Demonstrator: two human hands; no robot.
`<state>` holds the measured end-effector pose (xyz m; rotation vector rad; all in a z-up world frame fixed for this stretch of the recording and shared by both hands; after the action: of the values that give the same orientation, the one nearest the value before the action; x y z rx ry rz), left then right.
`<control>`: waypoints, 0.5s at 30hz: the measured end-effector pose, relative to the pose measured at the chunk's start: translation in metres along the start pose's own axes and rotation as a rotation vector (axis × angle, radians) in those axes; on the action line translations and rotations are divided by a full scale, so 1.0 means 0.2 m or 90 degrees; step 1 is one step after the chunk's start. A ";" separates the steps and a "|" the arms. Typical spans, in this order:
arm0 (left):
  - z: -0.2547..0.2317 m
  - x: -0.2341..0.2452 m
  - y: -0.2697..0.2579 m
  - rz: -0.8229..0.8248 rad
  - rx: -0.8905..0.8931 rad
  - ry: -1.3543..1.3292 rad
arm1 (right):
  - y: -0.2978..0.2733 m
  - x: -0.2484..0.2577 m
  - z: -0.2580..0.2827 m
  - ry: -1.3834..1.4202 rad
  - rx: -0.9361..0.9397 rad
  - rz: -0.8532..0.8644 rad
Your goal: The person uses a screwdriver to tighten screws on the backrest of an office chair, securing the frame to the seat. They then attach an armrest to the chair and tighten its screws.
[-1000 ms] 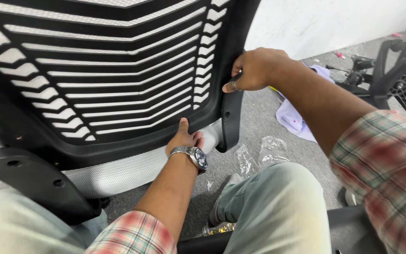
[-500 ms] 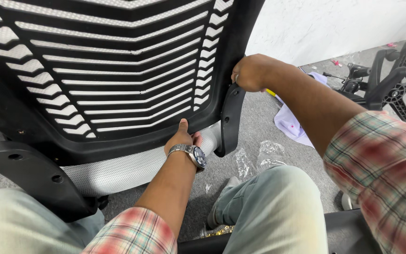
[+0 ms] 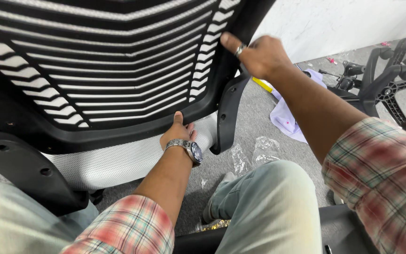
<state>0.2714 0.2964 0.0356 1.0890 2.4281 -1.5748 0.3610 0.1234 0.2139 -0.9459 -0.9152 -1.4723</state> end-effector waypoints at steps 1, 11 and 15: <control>0.01 0.00 0.01 0.007 0.006 -0.018 | 0.01 0.02 -0.01 0.003 0.027 -0.060; 0.06 0.02 0.11 0.025 -0.018 0.007 | 0.16 -0.16 -0.04 0.521 0.356 -0.060; 0.11 0.02 0.15 0.033 -0.031 -0.104 | 0.15 -0.19 -0.02 0.520 0.361 -0.056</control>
<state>0.2788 0.2886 -0.0005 0.9663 2.2999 -1.5172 0.3939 0.1303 0.1792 0.1296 -0.6863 -1.3730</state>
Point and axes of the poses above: each hand's wrist, its own y-axis towards the middle knuckle, its own x-axis out of the back of the hand, z = x × y, the point moved 3 cm from there along y, towards the middle knuckle, and after that the axes turned 1 degree about x, right-handed, at the moved point
